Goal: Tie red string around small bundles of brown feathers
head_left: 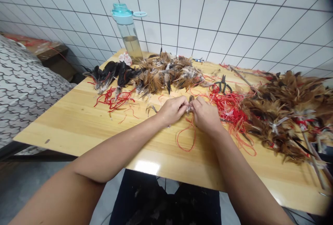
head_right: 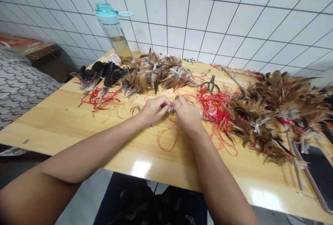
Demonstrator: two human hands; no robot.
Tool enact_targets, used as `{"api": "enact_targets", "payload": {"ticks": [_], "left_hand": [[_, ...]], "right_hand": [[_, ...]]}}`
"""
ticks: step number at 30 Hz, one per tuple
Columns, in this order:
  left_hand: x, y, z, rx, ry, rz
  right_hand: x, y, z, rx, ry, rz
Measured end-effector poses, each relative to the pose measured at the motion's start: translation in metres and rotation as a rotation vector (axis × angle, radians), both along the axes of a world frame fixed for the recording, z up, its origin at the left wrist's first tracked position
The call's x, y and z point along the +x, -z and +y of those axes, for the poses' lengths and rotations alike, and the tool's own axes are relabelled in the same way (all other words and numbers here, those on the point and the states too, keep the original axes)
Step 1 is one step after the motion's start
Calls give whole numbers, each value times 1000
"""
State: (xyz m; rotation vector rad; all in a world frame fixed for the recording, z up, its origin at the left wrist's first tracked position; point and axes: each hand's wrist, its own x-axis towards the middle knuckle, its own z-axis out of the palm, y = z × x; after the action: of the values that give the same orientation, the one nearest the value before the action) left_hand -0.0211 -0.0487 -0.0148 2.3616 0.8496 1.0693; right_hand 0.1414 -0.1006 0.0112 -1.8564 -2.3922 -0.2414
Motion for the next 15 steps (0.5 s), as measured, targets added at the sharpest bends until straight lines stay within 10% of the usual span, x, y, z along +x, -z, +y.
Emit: {"api": "enact_targets", "payload": {"ticks": [15], "left_hand": [[-1, -1, -2, 27, 20, 38]], "right_hand": [[4, 4, 5, -34, 53, 109]]}}
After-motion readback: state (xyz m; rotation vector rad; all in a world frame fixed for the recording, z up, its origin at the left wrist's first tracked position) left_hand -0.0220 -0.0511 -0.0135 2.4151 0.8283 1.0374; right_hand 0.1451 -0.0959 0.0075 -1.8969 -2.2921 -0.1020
